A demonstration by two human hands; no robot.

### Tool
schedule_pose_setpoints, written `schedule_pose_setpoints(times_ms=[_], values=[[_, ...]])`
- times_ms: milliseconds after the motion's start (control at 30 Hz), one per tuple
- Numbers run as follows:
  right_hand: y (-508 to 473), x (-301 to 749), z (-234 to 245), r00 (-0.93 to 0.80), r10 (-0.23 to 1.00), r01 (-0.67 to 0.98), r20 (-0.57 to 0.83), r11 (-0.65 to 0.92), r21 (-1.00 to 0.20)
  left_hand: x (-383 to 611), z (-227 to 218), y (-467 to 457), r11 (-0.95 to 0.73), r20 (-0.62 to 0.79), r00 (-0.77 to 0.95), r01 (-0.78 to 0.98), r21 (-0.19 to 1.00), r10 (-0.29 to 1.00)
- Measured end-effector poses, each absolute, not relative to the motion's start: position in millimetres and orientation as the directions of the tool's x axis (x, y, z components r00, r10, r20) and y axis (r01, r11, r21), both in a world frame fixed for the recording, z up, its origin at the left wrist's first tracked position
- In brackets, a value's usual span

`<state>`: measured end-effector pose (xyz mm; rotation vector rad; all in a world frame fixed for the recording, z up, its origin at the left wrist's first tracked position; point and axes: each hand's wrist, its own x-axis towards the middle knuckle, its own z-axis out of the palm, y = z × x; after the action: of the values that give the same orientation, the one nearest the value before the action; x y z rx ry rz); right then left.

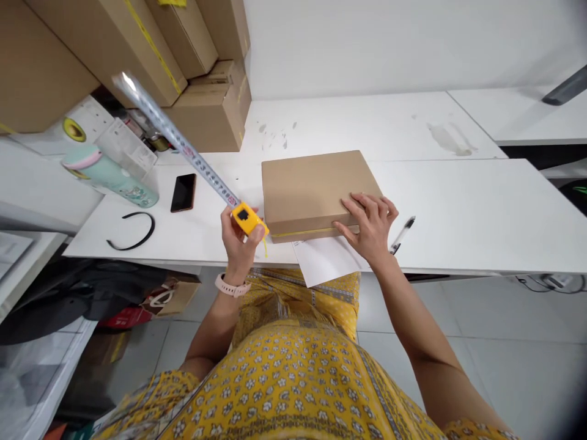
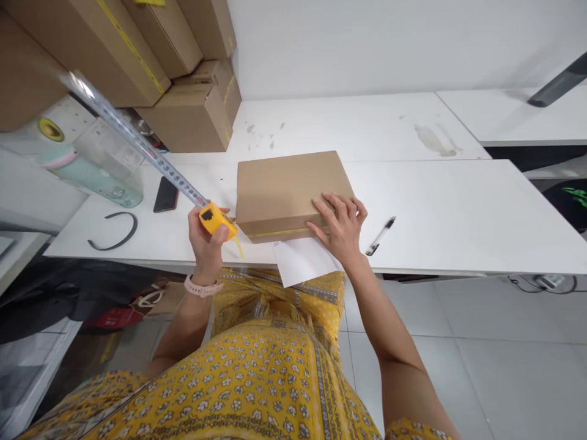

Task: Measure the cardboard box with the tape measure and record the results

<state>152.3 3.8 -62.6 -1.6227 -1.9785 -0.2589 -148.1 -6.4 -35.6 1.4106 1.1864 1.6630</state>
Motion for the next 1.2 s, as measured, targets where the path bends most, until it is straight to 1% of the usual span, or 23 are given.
schedule_pose_setpoints(times_ms=[33, 100, 167, 200, 267, 300, 400, 500, 600, 700, 767, 867, 933, 1000, 1067, 1133, 1200], values=[[4, 152, -65, -0.098, 0.841, 0.949, 0.532, 0.24, -0.204, -150, -25, 1, -0.406, 0.427, -0.166, 0.146, 0.902, 0.889], [5, 151, -66, -0.083, 0.839, 0.948, 0.538, 0.233, -0.216, -151, -1, 18, -0.447, 0.48, -0.019, 0.334, 0.83, 0.877], [7, 150, -67, -0.078, 0.832, 0.943, 0.549, 0.24, -0.229, -147, 22, 38, -0.485, 0.468, 0.175, 0.517, 0.705, 0.866], [8, 150, -67, -0.075, 0.829, 0.94, 0.554, 0.244, -0.238, -143, 32, 48, -0.511, 0.437, 0.276, 0.578, 0.636, 0.856], [8, 149, -70, -0.059, 0.826, 0.934, 0.56, 0.243, -0.26, -134, 46, 68, -0.563, 0.343, 0.447, 0.642, 0.52, 0.826], [7, 149, -73, -0.04, 0.823, 0.933, 0.566, 0.234, -0.274, -129, 51, 77, -0.584, 0.294, 0.508, 0.652, 0.484, 0.81], [2, 149, -81, 0.038, 0.801, 0.932, 0.597, 0.188, -0.311, -118, 56, 100, -0.623, 0.181, 0.615, 0.651, 0.433, 0.768], [-2, 150, -87, 0.088, 0.778, 0.936, 0.622, 0.149, -0.319, -113, 57, 110, -0.657, 0.13, 0.673, 0.631, 0.414, 0.728], [-3, 151, -90, 0.092, 0.779, 0.936, 0.62, 0.144, -0.32, -113, 56, 111, -0.669, 0.142, 0.686, 0.606, 0.43, 0.713], [-2, 150, -93, 0.102, 0.773, 0.925, 0.626, 0.158, -0.345, -116, 52, 111, -0.654, 0.154, 0.669, 0.606, 0.454, 0.727], [-2, 150, -96, 0.137, 0.764, 0.913, 0.631, 0.149, -0.379, -118, 46, 112, -0.638, 0.2, 0.638, 0.587, 0.499, 0.744], [-7, 149, -106, 0.237, 0.735, 0.891, 0.636, 0.097, -0.444, -122, 37, 110, -0.614, 0.31, 0.558, 0.512, 0.601, 0.77], [-14, 149, -117, 0.32, 0.695, 0.868, 0.644, 0.058, -0.494, -125, 33, 103, -0.621, 0.346, 0.544, 0.478, 0.621, 0.764], [-22, 150, -130, 0.373, 0.679, 0.842, 0.632, 0.04, -0.539, -127, 29, 91, -0.656, 0.346, 0.581, 0.49, 0.574, 0.737], [-30, 151, -143, 0.366, 0.719, 0.832, 0.591, 0.031, -0.554, -129, 24, 76, -0.693, 0.327, 0.625, 0.531, 0.488, 0.709], [-34, 152, -156, 0.327, 0.785, 0.852, 0.526, -0.005, -0.523, -128, 16, 64, -0.709, 0.322, 0.636, 0.572, 0.412, 0.701], [-36, 153, -165, 0.298, 0.836, 0.889, 0.46, -0.069, -0.452, -126, 5, 58, -0.71, 0.345, 0.62, 0.605, 0.361, 0.704]])
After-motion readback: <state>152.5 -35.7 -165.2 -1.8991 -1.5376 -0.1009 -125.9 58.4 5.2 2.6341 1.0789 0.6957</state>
